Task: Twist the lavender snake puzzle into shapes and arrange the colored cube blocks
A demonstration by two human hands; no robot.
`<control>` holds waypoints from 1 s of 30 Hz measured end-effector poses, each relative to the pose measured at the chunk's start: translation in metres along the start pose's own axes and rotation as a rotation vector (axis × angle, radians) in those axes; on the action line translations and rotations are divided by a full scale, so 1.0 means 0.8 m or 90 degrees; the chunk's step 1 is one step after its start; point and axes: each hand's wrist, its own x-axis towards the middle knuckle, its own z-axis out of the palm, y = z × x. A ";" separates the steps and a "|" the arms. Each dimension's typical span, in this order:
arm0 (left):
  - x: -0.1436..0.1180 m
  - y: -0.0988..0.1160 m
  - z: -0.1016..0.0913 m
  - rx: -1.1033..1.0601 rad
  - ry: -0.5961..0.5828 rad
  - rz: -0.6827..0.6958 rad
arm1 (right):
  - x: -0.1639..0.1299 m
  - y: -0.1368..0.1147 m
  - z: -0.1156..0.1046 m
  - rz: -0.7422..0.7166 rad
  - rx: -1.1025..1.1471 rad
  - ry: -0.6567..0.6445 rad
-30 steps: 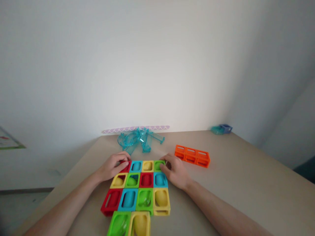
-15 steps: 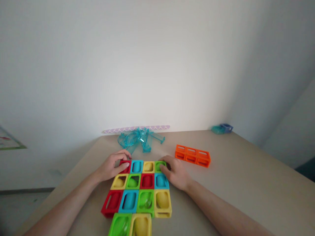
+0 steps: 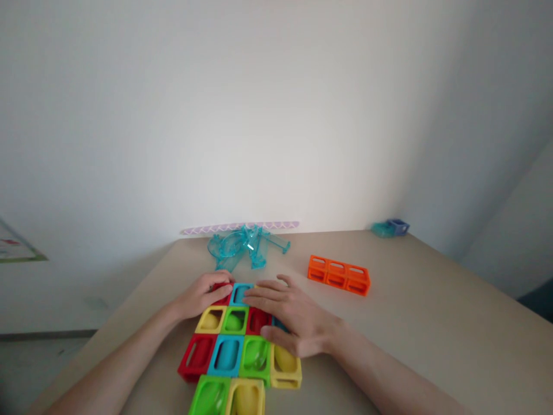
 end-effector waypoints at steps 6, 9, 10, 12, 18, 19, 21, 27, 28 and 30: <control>-0.008 0.010 -0.008 -0.047 0.221 0.080 | -0.001 0.006 0.007 0.007 0.014 0.011; -0.011 0.017 -0.005 -0.139 0.254 0.059 | -0.006 0.015 0.018 0.000 0.024 0.091; -0.012 0.020 -0.002 -0.174 0.222 0.056 | -0.007 0.018 0.021 0.016 0.026 0.126; -0.012 0.026 0.006 -0.221 0.122 0.070 | -0.008 0.022 0.026 0.064 0.032 0.181; -0.005 0.042 0.019 -0.242 -0.013 0.125 | -0.005 0.021 0.027 0.059 0.104 0.160; -0.004 0.044 0.018 -0.253 -0.025 0.127 | -0.005 0.021 0.026 0.056 0.106 0.158; -0.001 0.046 0.017 -0.260 -0.051 0.133 | -0.004 0.020 0.026 0.052 0.105 0.152; 0.004 0.047 0.014 -0.177 -0.064 0.160 | -0.005 0.018 0.025 0.074 0.089 0.138; 0.003 0.046 0.014 -0.167 -0.054 0.158 | -0.006 0.018 0.025 0.079 0.083 0.134; 0.000 0.043 0.014 -0.143 -0.033 0.147 | -0.007 0.020 0.025 0.084 0.075 0.133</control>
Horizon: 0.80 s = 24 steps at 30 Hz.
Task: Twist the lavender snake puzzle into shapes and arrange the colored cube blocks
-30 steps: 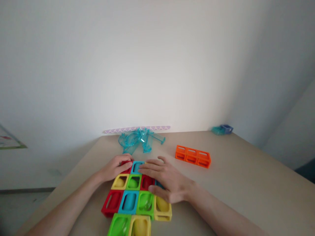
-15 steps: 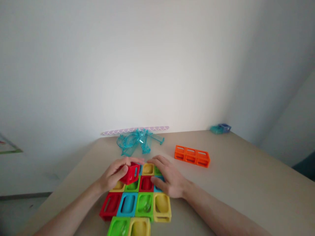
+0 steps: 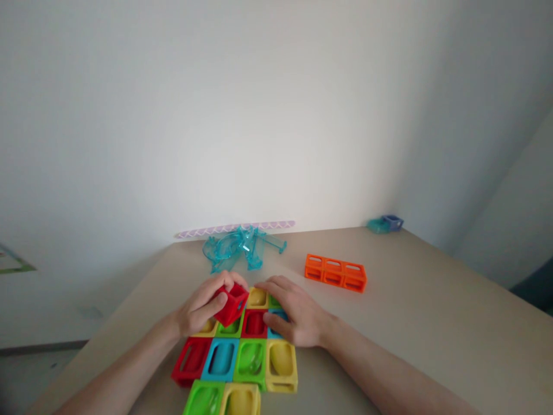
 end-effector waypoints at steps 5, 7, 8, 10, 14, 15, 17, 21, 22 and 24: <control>-0.006 0.001 -0.002 -0.012 0.006 -0.011 | -0.003 0.006 0.001 -0.015 0.019 0.024; -0.006 0.003 -0.003 -0.028 -0.016 -0.015 | -0.002 0.007 0.001 -0.028 0.047 0.032; -0.006 0.005 -0.003 -0.032 -0.026 -0.014 | -0.001 0.007 0.001 -0.033 0.059 0.036; -0.006 0.006 -0.004 -0.036 -0.036 -0.006 | 0.000 0.007 0.002 -0.038 0.069 0.038; -0.004 0.006 -0.002 -0.040 -0.055 0.000 | 0.002 0.006 0.003 -0.022 0.054 0.041; -0.003 0.005 -0.002 -0.045 -0.062 0.000 | 0.002 0.006 0.003 -0.017 0.049 0.040; -0.002 0.005 -0.001 -0.062 -0.074 0.003 | 0.001 0.005 0.002 -0.011 0.039 0.034; 0.000 0.006 0.001 -0.075 -0.077 0.009 | 0.000 0.004 -0.002 -0.007 0.025 0.014; 0.000 0.006 0.001 -0.074 -0.072 0.010 | -0.001 0.004 -0.003 -0.006 0.022 0.010; 0.000 0.005 0.000 -0.070 -0.063 0.012 | -0.001 0.003 -0.004 -0.008 0.015 0.005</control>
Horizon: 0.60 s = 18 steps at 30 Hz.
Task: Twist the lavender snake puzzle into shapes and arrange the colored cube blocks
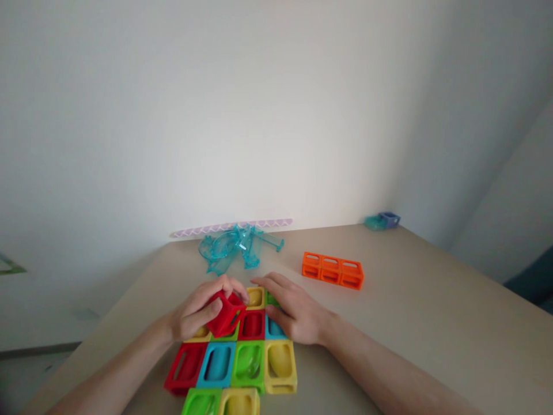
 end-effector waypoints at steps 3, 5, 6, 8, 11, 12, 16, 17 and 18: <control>-0.002 -0.002 -0.001 0.027 0.032 0.002 | -0.001 -0.003 -0.002 -0.007 -0.006 -0.005; -0.004 -0.004 -0.002 0.035 0.069 0.005 | -0.002 -0.005 -0.003 -0.007 -0.008 -0.006; -0.005 -0.005 -0.002 0.033 0.084 0.008 | -0.002 -0.006 -0.005 -0.007 -0.008 -0.009; -0.006 -0.005 -0.002 0.031 0.100 0.014 | -0.002 -0.009 -0.007 -0.009 -0.007 -0.015; -0.006 -0.002 -0.002 0.047 0.088 0.018 | -0.001 -0.011 -0.011 -0.015 -0.020 -0.024; -0.006 -0.001 -0.002 0.048 0.080 0.016 | -0.001 -0.012 -0.012 -0.015 -0.029 -0.025; -0.007 0.003 -0.002 0.031 0.062 0.019 | 0.001 -0.016 -0.013 -0.003 -0.060 -0.039; -0.007 0.002 -0.002 0.027 0.057 0.024 | 0.001 -0.017 -0.012 -0.005 -0.064 -0.045; -0.007 0.001 -0.002 0.024 0.053 0.029 | 0.001 -0.017 -0.012 -0.006 -0.066 -0.051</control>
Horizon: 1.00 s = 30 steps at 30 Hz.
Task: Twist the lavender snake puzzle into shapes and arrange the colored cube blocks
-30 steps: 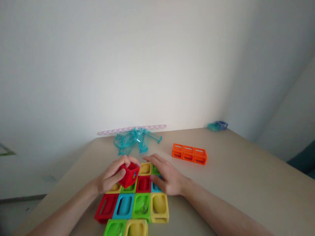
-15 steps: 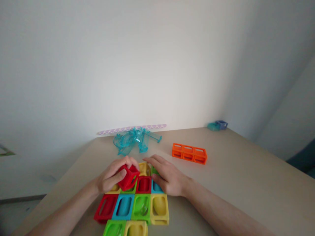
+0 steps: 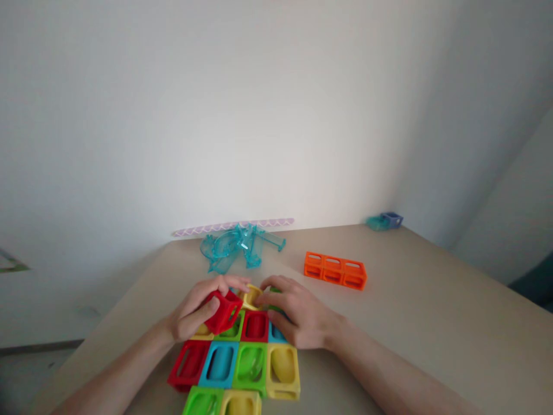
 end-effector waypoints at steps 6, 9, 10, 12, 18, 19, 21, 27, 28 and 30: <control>-0.002 -0.008 0.001 0.021 0.028 -0.009 | -0.002 -0.001 -0.001 0.009 -0.017 0.016; -0.001 -0.009 0.003 0.023 0.043 -0.028 | 0.000 -0.007 -0.002 0.020 -0.039 0.016; -0.001 -0.009 0.003 0.021 0.047 -0.031 | 0.001 -0.011 -0.002 0.023 -0.048 0.013; 0.001 -0.008 0.004 0.014 0.055 -0.038 | 0.004 -0.018 -0.001 0.033 -0.062 0.008; 0.004 -0.002 0.002 0.044 0.034 -0.071 | 0.008 -0.025 0.008 0.112 0.005 -0.021; 0.005 0.000 0.001 0.053 0.030 -0.071 | 0.008 -0.024 0.009 0.121 0.017 -0.016; 0.006 0.002 -0.001 0.073 0.023 -0.075 | 0.005 -0.024 0.010 0.132 0.037 0.003; 0.001 -0.008 -0.002 0.105 0.027 -0.064 | -0.001 -0.025 0.014 0.043 0.088 0.094; 0.000 -0.012 -0.002 0.101 0.029 -0.063 | -0.002 -0.025 0.015 0.017 0.109 0.115; -0.001 -0.017 -0.002 0.090 0.037 -0.068 | -0.004 -0.022 0.018 -0.017 0.153 0.164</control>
